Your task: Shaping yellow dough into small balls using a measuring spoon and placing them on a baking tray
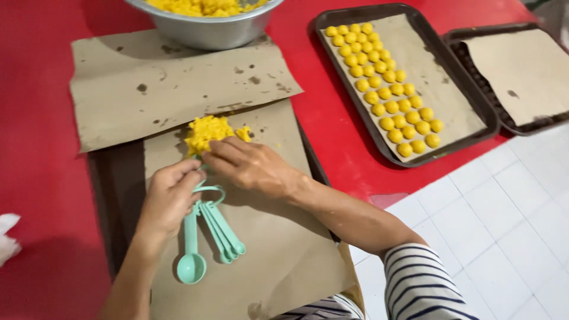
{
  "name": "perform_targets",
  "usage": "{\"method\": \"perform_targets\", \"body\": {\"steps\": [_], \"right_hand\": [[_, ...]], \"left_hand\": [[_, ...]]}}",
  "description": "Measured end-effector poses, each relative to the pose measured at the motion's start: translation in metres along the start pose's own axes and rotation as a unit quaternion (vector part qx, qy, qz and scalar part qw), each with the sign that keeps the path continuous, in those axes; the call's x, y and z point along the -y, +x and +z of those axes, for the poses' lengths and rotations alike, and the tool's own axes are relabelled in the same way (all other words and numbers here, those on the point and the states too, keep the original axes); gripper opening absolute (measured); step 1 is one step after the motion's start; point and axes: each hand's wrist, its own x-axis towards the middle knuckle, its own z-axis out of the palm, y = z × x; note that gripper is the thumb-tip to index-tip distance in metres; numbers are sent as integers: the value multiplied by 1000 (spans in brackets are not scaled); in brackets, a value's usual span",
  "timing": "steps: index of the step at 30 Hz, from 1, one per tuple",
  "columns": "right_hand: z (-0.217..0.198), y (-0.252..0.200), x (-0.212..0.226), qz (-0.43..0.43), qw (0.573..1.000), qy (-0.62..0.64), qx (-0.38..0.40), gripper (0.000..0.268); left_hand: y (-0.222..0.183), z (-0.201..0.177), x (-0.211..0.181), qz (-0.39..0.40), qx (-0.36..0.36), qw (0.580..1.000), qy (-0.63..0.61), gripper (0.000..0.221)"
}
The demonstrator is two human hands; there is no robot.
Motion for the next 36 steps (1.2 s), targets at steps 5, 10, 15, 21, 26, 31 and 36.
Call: {"method": "perform_targets", "body": {"steps": [5,10,15,21,26,31,36], "right_hand": [[-42,15,-12,201,933,291,-67,22],[-133,-24,-53,430,759,471,-129,26],[-220,-115,-93,601,750,203,-188,27],[-265,-285,-152,465,841,-260,-95,17],[-273,-296,-145,601,783,-158,-20,10],[-287,-294,-150,617,780,-91,55,36],[-295,-270,-141,680,725,-59,92,33]], "left_hand": [[-5,-1,-18,8,38,998,-54,15],[-9,0,-24,20,69,996,-55,18],[-12,3,-33,-45,30,998,-11,14],[-14,4,-33,-13,46,999,7,20],[-17,7,-41,-25,26,999,21,19],[-16,6,-36,-20,24,999,14,18],[-16,5,-35,-19,15,999,24,17]]}}
